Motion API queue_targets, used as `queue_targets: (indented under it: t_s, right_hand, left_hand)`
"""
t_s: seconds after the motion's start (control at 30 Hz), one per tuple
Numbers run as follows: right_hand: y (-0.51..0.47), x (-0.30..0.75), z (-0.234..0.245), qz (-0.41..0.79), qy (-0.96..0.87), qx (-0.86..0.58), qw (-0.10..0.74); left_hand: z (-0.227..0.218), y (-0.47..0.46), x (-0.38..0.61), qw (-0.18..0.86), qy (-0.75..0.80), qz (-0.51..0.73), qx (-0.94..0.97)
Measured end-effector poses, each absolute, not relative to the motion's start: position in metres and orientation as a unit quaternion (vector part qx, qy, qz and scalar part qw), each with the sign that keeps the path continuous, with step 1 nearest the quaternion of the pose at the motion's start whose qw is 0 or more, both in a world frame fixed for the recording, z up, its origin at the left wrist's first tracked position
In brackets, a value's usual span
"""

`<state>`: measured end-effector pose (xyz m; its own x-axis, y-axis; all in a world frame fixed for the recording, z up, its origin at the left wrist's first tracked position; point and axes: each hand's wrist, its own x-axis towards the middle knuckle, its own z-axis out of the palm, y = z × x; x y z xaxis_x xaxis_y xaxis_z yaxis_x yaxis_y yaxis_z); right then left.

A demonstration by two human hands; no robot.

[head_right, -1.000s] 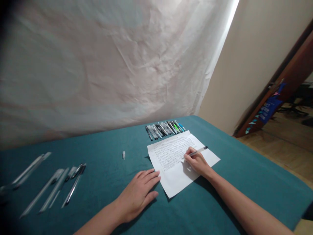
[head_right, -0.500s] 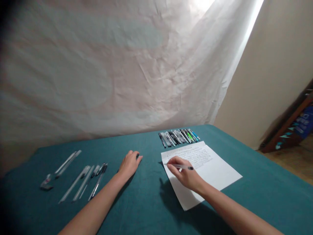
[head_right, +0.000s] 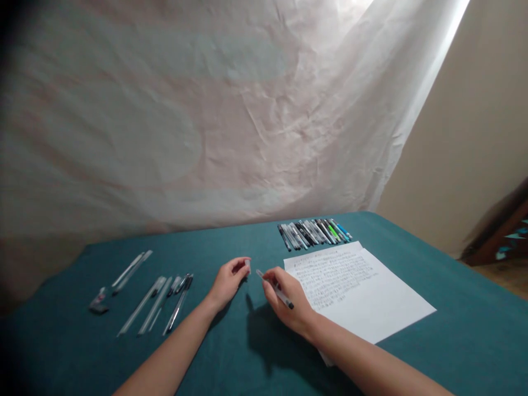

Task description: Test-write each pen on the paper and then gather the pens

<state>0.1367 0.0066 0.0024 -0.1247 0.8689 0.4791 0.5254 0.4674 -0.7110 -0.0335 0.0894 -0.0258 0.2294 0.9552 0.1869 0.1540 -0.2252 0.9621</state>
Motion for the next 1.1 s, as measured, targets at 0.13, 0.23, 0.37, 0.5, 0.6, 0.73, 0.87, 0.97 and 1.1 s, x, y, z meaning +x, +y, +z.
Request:
queue_targets:
  t_s: [0.13,0.23,0.37,0.5,0.6,0.73,0.87,0.97,1.1]
  right_hand:
    - [0.005,0.137,-0.006,0.177,-0.745,-0.453,0.456]
    - [0.004,0.137,-0.007,0.18,-0.754,-0.444,0.45]
    - [0.003,0.137,-0.006,0.184,-0.753,-0.443,0.45]
    - [0.002,0.136,-0.006,0.188,-0.752,-0.436,0.457]
    - [0.002,0.136,-0.007,0.187,-0.75,-0.434,0.462]
    - [0.003,0.136,-0.007,0.187,-0.75,-0.436,0.461]
    - [0.003,0.136,-0.006,0.187,-0.749,-0.438,0.461]
    - [0.003,0.136,-0.005,0.186,-0.75,-0.439,0.459]
    - [0.004,0.136,-0.006,0.181,-0.751,-0.435,0.463]
  left_hand:
    - [-0.026,0.087,-0.03,0.518,0.408,0.483,0.576]
    - [-0.025,0.085,-0.028,0.56,0.394,0.5,0.53]
    - [-0.022,0.082,-0.027,0.643,0.366,0.514,0.434]
    - [-0.018,0.079,-0.027,0.702,0.342,0.513,0.357]
    - [-0.016,0.078,-0.026,0.719,0.338,0.502,0.34]
    - [-0.014,0.075,-0.024,0.725,0.336,0.494,0.341]
    - [-0.011,0.071,-0.022,0.729,0.34,0.48,0.351]
    - [-0.01,0.068,-0.019,0.732,0.338,0.472,0.357]
    - [-0.011,0.066,-0.016,0.733,0.331,0.472,0.363]
